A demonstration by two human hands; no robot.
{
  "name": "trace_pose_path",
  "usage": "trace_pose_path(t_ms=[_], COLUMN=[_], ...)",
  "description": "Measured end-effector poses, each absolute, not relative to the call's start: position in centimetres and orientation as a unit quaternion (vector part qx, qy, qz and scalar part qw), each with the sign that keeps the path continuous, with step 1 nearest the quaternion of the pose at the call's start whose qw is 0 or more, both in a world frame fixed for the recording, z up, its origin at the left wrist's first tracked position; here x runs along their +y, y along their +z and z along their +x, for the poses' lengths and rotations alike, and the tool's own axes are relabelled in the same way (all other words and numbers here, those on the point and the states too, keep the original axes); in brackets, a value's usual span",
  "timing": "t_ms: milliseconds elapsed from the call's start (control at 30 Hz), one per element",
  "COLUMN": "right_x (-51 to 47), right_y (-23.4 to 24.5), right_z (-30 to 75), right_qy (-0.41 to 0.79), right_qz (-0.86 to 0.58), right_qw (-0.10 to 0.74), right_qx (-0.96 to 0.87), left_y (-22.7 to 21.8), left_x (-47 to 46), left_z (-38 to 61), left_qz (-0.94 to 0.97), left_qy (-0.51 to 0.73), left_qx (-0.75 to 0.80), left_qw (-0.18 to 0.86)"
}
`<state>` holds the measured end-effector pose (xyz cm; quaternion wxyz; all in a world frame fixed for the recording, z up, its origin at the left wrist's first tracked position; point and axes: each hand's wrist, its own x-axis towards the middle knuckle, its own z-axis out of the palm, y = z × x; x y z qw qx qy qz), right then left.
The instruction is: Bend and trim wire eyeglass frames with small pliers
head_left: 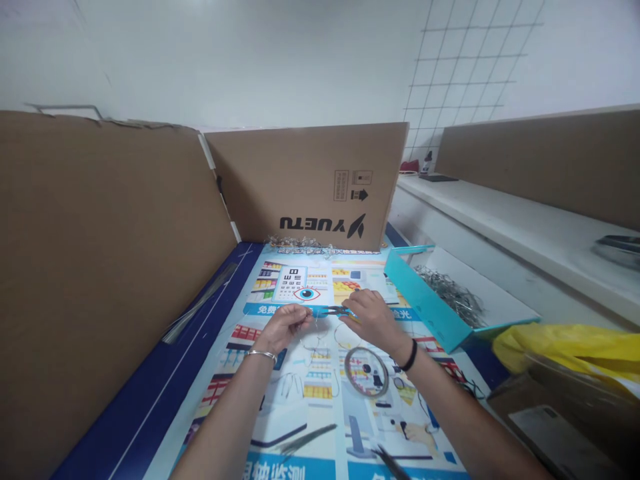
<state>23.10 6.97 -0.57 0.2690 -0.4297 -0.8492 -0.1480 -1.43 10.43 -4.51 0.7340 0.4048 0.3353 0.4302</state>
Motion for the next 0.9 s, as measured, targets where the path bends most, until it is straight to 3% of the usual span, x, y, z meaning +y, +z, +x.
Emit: trace_pose_path(t_ms=[900], right_x=[7.5], right_y=[-1.4], right_z=[23.4], right_qy=[-0.186], right_qz=[-0.459], right_qw=[0.275], right_qx=[-0.824], left_y=[-4.9], left_x=[10.5], left_z=[-0.5], left_qz=[0.407], left_qy=[0.456], left_qx=[0.383], left_qw=[0.693])
